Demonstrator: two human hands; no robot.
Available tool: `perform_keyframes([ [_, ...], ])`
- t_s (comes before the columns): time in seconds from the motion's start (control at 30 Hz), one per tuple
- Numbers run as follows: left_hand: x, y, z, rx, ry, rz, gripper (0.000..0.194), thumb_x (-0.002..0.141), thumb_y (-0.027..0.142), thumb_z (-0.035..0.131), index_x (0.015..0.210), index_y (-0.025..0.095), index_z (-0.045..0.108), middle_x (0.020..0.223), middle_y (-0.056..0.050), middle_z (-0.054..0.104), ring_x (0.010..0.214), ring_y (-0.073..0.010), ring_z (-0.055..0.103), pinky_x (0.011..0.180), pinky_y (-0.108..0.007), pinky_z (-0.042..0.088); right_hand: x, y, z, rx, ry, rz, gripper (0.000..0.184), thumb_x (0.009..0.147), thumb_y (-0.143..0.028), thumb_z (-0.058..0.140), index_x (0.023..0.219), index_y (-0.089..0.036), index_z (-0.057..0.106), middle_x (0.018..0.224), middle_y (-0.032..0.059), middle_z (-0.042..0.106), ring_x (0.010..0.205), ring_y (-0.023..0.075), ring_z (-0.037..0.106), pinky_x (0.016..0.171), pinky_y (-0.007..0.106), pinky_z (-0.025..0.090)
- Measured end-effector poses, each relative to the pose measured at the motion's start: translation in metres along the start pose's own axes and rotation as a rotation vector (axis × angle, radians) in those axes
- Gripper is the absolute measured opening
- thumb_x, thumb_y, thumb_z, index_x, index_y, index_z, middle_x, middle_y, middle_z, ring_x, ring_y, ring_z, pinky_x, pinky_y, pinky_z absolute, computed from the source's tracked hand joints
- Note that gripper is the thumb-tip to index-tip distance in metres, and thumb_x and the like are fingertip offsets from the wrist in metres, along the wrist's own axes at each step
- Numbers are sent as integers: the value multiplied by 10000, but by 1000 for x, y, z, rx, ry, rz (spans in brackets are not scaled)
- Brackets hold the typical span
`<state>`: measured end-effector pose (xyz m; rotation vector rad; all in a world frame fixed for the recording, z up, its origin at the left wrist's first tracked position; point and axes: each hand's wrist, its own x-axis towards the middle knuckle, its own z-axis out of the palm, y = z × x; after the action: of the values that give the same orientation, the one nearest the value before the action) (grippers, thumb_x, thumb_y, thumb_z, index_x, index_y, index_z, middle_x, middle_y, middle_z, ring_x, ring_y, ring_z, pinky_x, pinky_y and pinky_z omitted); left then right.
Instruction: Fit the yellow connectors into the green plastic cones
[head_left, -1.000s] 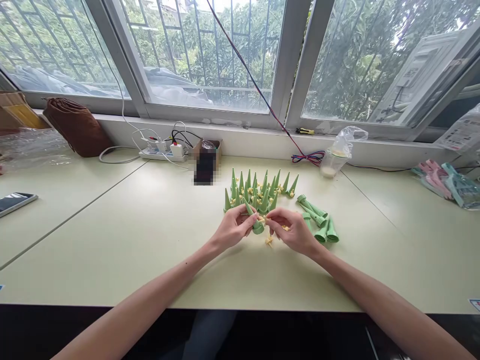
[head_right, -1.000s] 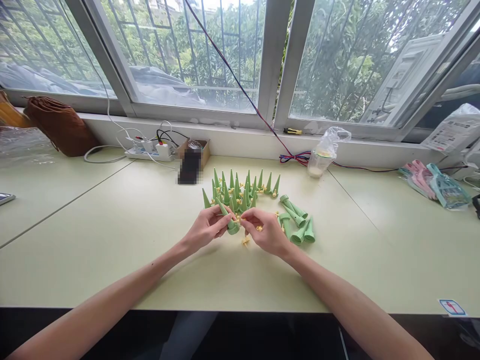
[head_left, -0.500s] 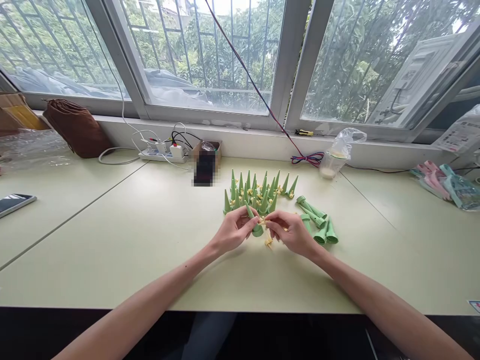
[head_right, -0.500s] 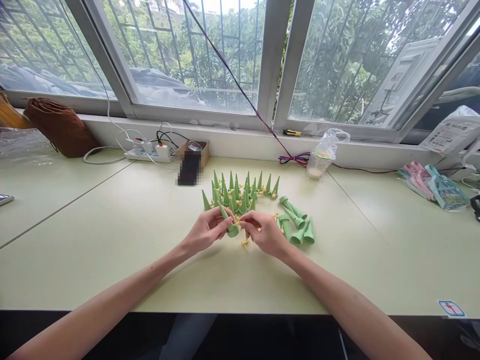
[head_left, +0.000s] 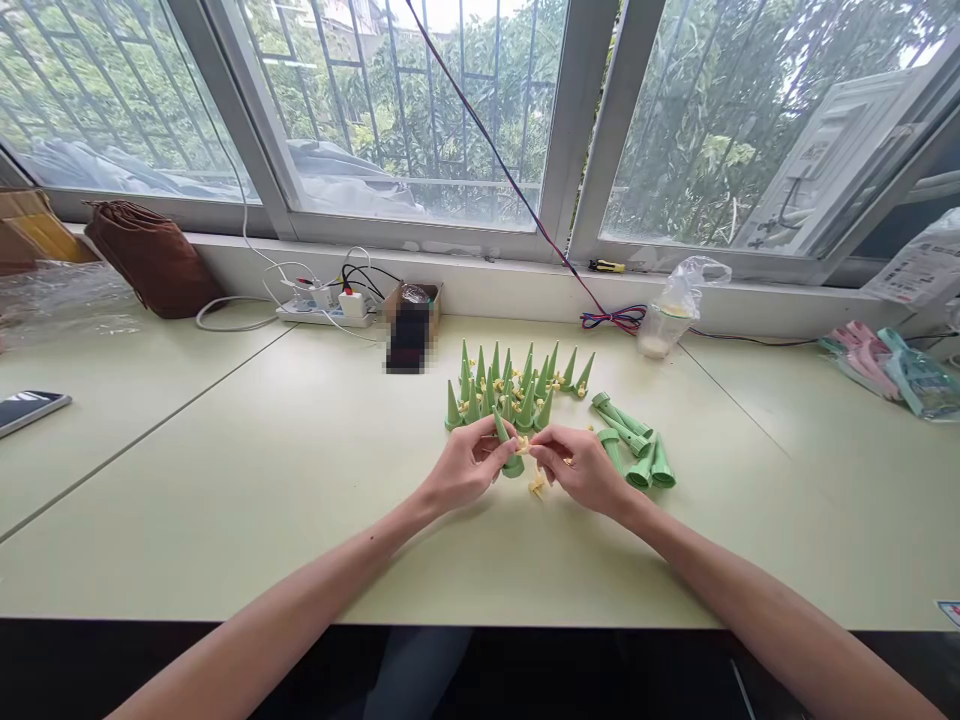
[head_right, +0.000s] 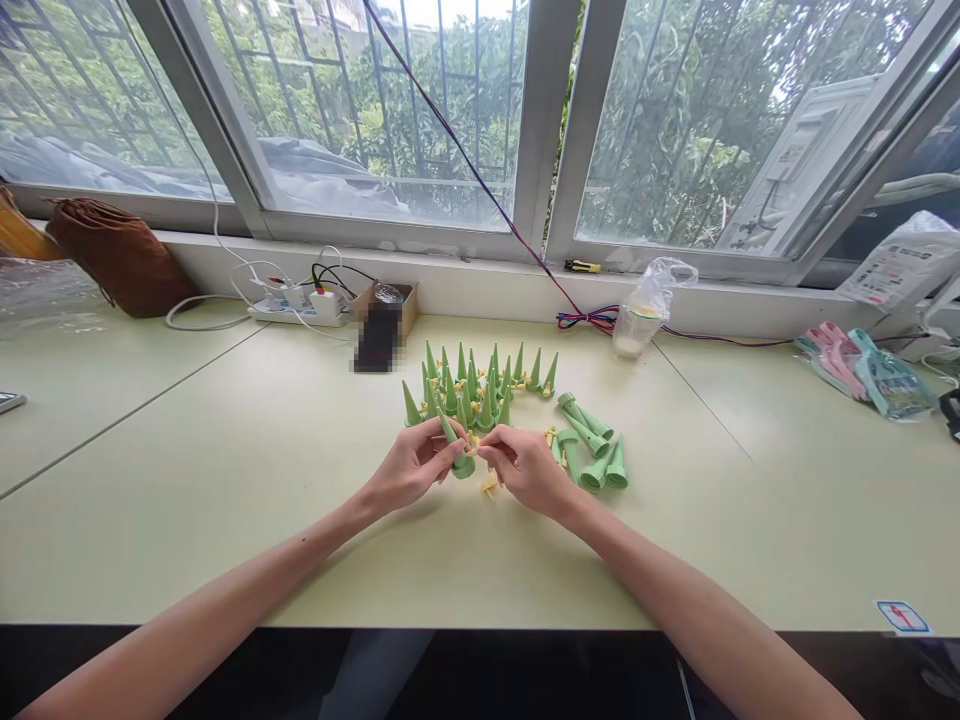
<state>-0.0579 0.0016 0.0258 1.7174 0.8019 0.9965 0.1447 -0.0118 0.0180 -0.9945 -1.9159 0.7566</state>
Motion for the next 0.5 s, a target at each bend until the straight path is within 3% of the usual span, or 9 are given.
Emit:
perform_keyframes([
  [0.5,-1,7,1,101,9,47,277,912,409,622,889,134,599,722,-28,588,554,-94,523,469,-196,451,1,0,0,-155,14,-68,379,994,-461,476,746,-195,584,592,-13,538,520,116,416,533,253,372],
])
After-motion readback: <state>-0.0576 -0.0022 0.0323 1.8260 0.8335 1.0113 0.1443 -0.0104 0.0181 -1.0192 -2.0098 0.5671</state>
